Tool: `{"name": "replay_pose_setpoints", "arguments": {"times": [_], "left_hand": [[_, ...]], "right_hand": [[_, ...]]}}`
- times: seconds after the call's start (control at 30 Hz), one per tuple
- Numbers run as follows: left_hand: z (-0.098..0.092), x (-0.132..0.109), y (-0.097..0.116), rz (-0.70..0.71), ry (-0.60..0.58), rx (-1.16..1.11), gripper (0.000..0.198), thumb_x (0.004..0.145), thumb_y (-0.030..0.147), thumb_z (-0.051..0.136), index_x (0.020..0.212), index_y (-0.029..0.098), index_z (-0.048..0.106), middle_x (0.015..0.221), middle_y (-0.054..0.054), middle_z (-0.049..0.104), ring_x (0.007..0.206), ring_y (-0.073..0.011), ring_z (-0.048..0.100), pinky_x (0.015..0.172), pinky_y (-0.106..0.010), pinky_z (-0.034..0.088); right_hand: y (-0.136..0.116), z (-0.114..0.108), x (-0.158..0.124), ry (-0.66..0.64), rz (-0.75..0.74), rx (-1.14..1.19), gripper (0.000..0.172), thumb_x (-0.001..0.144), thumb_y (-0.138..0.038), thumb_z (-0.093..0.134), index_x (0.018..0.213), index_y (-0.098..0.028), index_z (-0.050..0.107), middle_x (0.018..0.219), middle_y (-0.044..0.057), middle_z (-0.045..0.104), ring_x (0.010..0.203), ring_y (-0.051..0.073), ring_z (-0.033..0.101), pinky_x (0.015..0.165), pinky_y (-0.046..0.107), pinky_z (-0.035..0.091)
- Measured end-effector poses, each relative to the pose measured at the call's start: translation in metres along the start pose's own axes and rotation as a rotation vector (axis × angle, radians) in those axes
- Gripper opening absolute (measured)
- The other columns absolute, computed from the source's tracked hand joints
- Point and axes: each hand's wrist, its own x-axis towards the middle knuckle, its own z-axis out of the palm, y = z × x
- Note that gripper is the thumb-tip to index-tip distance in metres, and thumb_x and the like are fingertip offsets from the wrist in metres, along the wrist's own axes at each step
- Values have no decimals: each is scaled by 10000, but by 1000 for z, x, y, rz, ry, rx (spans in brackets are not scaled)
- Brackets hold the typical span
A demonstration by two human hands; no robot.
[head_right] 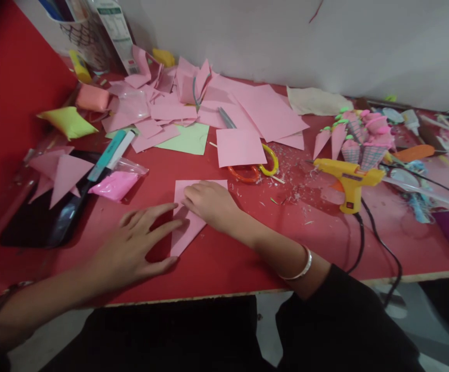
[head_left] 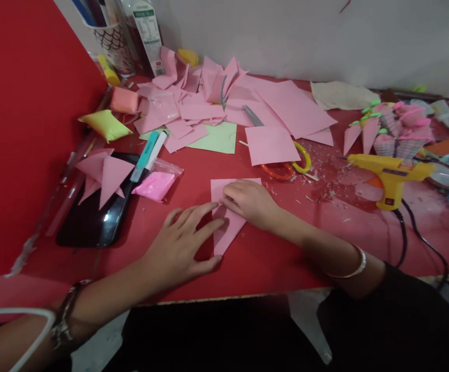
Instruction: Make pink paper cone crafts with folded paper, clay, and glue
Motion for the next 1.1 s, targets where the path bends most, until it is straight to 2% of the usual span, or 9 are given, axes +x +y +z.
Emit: {"name": "replay_pose_setpoints", "arguments": {"times": [0.13, 0.23, 0.4, 0.6, 0.77, 0.9, 1.1], "left_hand": [[0, -1, -1, 10, -7, 0, 450, 757, 446, 460, 1161, 250, 472, 1309, -89, 369, 1161, -241, 381, 966, -430, 264], [1, -2, -1, 18, -12, 4, 461, 761, 449, 457, 1175, 247, 465, 1299, -93, 394, 1158, -228, 395, 973, -420, 268], [2, -1, 0, 141, -11, -53, 335, 836, 354, 377, 1149, 302, 485, 1236, -12, 494, 1146, -165, 422, 979, -375, 275], [0, -3, 0, 239, 4, -40, 309, 873, 271, 337, 1133, 303, 503, 1211, 4, 524, 1117, -154, 460, 969, -372, 296], [-7, -3, -2, 251, -61, -88, 297, 867, 258, 343, 1070, 296, 556, 1179, 5, 551, 1082, -154, 493, 957, -386, 332], [-12, 1, -8, 323, -115, -123, 276, 852, 305, 381, 1026, 286, 594, 1153, -9, 570, 1079, -179, 496, 928, -375, 373], [-17, 2, -20, 421, -198, -162, 258, 832, 272, 421, 1018, 337, 587, 1186, 35, 543, 1159, -191, 419, 996, -415, 267]], "right_hand": [[0, 1, 1, 0, -14, -6, 231, 848, -215, 389, 689, -134, 535, 642, 34, 546, 622, 133, 434, 561, 254, 243], [0, 2, 1, 8, -16, -7, 235, 852, -232, 388, 696, -134, 534, 648, 34, 551, 626, 134, 438, 565, 255, 245], [0, 2, 1, 2, -6, 5, 249, 856, -235, 373, 690, -132, 527, 648, 38, 550, 631, 135, 442, 568, 257, 245], [-2, 0, 0, -14, 21, 13, 248, 857, -225, 372, 690, -127, 528, 652, 47, 556, 642, 139, 452, 570, 262, 250], [-3, -2, 1, -26, 20, 6, 251, 861, -225, 360, 707, -133, 536, 668, 48, 564, 649, 142, 458, 575, 266, 258], [-3, 0, 1, -11, 21, 5, 254, 860, -224, 359, 699, -136, 534, 665, 47, 562, 646, 142, 456, 572, 267, 255], [-3, 0, 0, -18, 20, -3, 256, 863, -226, 360, 713, -125, 542, 675, 52, 568, 647, 142, 454, 577, 266, 249]]}}
